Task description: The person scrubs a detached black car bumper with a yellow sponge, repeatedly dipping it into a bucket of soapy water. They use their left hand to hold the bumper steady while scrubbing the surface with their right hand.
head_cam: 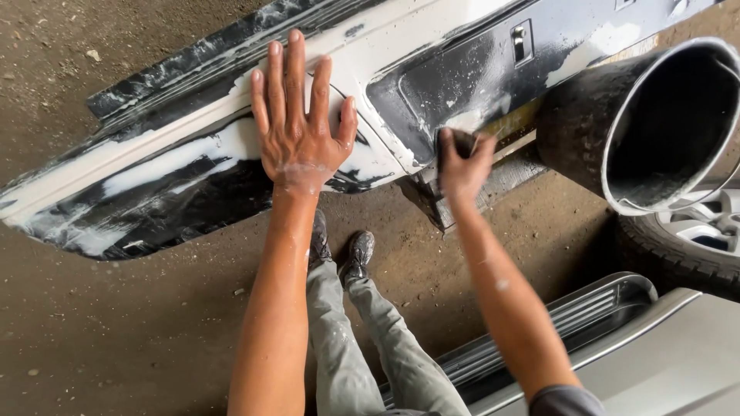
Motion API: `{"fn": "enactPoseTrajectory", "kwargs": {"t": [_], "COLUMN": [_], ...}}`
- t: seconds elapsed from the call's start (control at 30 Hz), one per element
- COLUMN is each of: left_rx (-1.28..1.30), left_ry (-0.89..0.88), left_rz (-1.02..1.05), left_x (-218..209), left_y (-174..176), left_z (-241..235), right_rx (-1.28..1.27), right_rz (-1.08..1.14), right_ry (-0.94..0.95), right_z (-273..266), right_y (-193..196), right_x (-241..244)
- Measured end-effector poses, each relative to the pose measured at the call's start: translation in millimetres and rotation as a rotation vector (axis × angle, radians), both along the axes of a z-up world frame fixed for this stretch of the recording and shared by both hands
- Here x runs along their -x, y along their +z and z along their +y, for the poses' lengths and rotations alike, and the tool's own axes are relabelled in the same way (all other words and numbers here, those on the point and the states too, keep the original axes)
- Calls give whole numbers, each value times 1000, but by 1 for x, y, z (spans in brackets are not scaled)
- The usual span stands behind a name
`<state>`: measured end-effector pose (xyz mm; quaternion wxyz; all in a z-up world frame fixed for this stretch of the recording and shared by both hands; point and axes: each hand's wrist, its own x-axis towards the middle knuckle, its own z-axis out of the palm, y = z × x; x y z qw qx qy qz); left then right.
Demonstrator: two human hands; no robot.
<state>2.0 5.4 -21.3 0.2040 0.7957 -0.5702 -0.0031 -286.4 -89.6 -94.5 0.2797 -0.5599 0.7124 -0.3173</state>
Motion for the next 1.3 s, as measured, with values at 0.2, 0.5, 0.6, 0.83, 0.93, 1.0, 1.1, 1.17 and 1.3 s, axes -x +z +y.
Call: {"fn": "enactPoseTrajectory", "kwargs": {"t": [0.2, 0.5, 0.6, 0.83, 0.93, 1.0, 1.1, 1.17, 1.3], "left_rx": [46, 50, 30, -26, 11, 6, -15, -30, 24], "left_ry": [6, 11, 16, 13, -7, -9, 7, 12, 4], "left_rz": [-16, -27, -19, 5, -11, -9, -2, 2, -23], "left_x": [2, 1, 1, -2, -1, 1, 1, -1, 1], "left_y": [-8, -7, -5, -2, -9, -6, 3, 4, -5], "left_z": [3, 2, 1, -1, 0, 3, 3, 1, 2], "right_rx": [-51, 13, -21, 125, 42, -74, -86, 17, -102], "right_rz": [-162, -70, 108, 11, 275, 129, -25, -35, 134], "right_ry": [-75, -13, 113, -46, 285, 126, -64, -104, 117], "right_z": [-11, -21, 0, -13, 5, -19, -15, -3, -18], "right_y": [-2, -6, 0, -33, -4, 8, -4, -5, 20], "right_x": [-2, -1, 2, 11, 10, 1, -5, -6, -6]}}
